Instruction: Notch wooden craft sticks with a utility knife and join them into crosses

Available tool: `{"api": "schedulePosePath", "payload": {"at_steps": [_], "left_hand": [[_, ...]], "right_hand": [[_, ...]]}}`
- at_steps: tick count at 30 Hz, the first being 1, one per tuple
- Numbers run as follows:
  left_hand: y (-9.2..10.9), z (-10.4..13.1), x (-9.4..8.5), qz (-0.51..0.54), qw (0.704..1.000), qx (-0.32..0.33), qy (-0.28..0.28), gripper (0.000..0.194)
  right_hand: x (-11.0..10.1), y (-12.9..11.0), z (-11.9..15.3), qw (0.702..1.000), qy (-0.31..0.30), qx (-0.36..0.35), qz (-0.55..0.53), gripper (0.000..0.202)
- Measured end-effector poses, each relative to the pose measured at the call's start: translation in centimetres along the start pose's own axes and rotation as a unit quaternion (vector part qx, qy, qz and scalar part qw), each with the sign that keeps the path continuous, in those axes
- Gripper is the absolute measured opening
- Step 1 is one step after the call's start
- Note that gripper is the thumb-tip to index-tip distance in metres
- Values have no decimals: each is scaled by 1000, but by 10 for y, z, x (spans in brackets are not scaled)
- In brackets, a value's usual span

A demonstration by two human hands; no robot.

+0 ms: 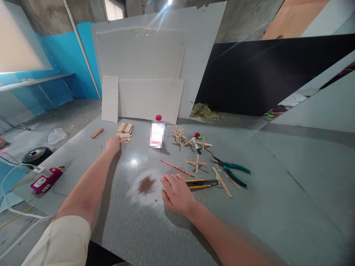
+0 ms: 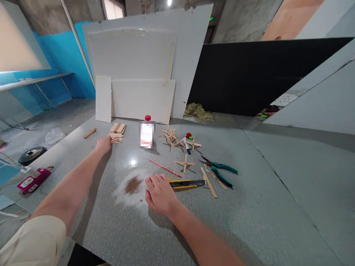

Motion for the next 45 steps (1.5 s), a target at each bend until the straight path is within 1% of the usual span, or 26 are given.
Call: {"api": "schedulePosePath", "payload": {"at_steps": [3,5,7,9,11,12,14,17,20,22,24,28,31,34,39,42,45], "left_hand": [[15,6,-1,34,998,52,-17,38],[31,26,10,60,992,100,-51,37],[50,61,31,90,977,161,-103,34],[70,104,56,120,954,228,-151,37],[88,142,76,145,931,282,-179,31],[95,156,83,156,921,305,-186,33],[105,170,92,170,908,338,-180,32],[109,168,94,176,901,372,-137,30],[105,163,89,169,900,394,-78,29],[102,166,86,160,896,412,-49,24],[101,173,83,147,887,436,-33,19],[104,185,78,107,882,459,-9,29],[105,189,77,82,881,465,5,36],[104,192,77,63,885,461,17,42],[104,195,78,55,889,454,28,45],[104,195,77,55,889,454,33,43],[104,194,75,54,890,451,31,42]], "right_hand": [[-14,-3,-3,999,19,11,-38,34],[-28,-3,-6,996,31,36,-70,26],[-44,0,-9,991,40,75,-106,27],[-60,6,-11,980,43,126,-146,31],[-71,12,-11,967,34,174,-183,28],[-74,14,-11,960,24,194,-202,25],[-74,17,-9,946,1,224,-236,22],[-65,19,-7,929,-28,257,-264,22],[-53,20,-6,924,-53,272,-266,28],[-48,20,-5,924,-69,269,-262,28],[-45,19,-6,928,-80,259,-257,24],[-40,13,-6,936,-88,229,-253,12],[-31,10,-5,942,-72,215,-248,10],[-20,7,-1,948,-34,213,-235,10],[-9,0,9,963,23,181,-197,18],[-9,-2,12,976,31,140,-166,27],[-11,-2,12,985,22,93,-145,31]]}}
Point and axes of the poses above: each hand's wrist, its own z-axis away from the middle knuckle, its own x-axis out of the palm, y = z × x, the point moved 3 cm from there along -z, towards the middle knuckle, and after that the axes turned 4 degrees about y, right-handed, at the moved point
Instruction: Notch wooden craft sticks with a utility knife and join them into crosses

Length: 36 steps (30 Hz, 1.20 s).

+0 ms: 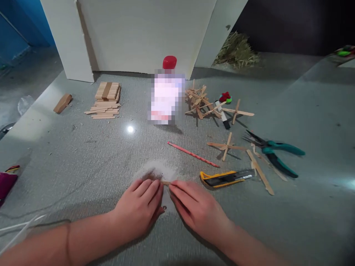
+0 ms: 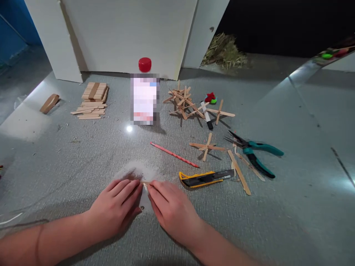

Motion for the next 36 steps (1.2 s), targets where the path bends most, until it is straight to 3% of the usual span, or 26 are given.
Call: {"api": "schedulePosePath", "payload": {"at_steps": [10,26,32,36], "left_hand": [[-1,0,1,7,1000,-4,-22,46],[1,0,3,0,1000,5,-16,42],[3,-3,0,11,1000,2,-14,43],[2,-4,0,18,1000,0,-11,44]], "right_hand": [[2,-2,2,997,-22,-6,78,33],[8,-8,4,999,-17,19,30,40],[7,-9,3,998,8,60,35,16],[8,-10,-2,998,11,60,29,17]]}}
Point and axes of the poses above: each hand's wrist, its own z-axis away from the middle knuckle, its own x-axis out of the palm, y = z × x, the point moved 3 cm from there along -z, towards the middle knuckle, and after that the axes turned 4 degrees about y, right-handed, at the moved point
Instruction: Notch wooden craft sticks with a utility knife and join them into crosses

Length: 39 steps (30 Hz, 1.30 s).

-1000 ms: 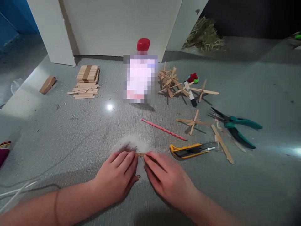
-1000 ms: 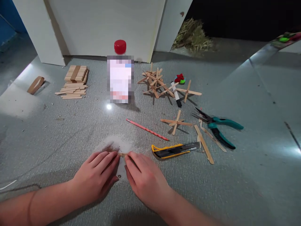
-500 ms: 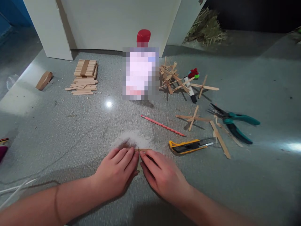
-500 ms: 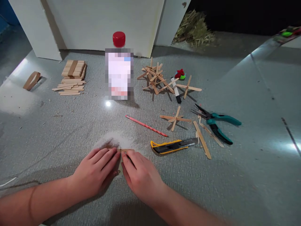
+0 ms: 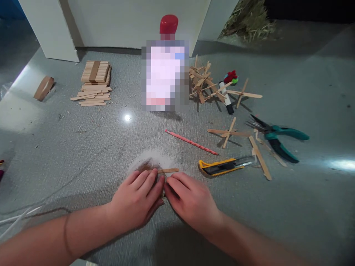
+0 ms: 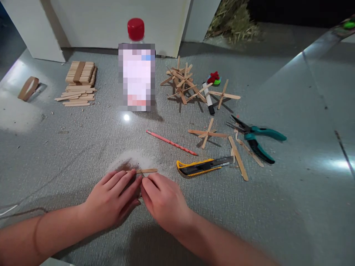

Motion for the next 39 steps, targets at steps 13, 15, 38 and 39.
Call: {"api": "schedulePosePath", "payload": {"at_steps": [13,15,38,39], "left_hand": [[-6,-2,-1,-1,1000,2,7,40],[-6,-1,1,-6,1000,6,11,37],[8,-1,-3,-39,999,13,6,41],[8,-1,-3,-37,999,12,5,42]], "right_hand": [[-60,27,-4,967,-94,-35,235,32],[-81,42,-9,940,-107,-3,324,35],[-67,25,-35,958,42,225,-173,14],[-59,21,-33,940,49,236,-240,15]]}}
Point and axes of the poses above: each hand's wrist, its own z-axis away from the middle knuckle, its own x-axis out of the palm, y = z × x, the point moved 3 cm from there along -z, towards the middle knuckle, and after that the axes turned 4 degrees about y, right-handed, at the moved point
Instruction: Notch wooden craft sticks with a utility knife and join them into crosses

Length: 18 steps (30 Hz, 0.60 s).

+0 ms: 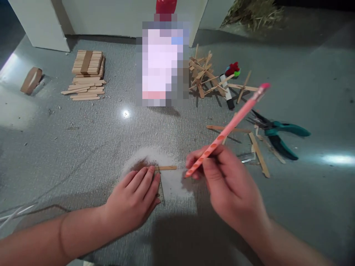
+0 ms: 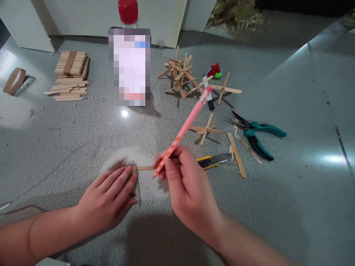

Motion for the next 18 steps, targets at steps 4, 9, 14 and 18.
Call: {"api": "schedulePosePath", "payload": {"at_steps": [4,9,14,18], "left_hand": [[0,2,1,5,1000,1,-2,47],[0,5,2,20,1000,6,-8,41],[0,2,2,61,998,-7,-8,40],[1,2,4,88,996,-13,-26,42]], "right_hand": [[29,14,6,997,-7,-28,-78,6],[38,24,5,985,-72,-153,15,17],[35,28,5,983,-100,-154,20,16],[36,30,8,987,-83,-139,14,20]]}}
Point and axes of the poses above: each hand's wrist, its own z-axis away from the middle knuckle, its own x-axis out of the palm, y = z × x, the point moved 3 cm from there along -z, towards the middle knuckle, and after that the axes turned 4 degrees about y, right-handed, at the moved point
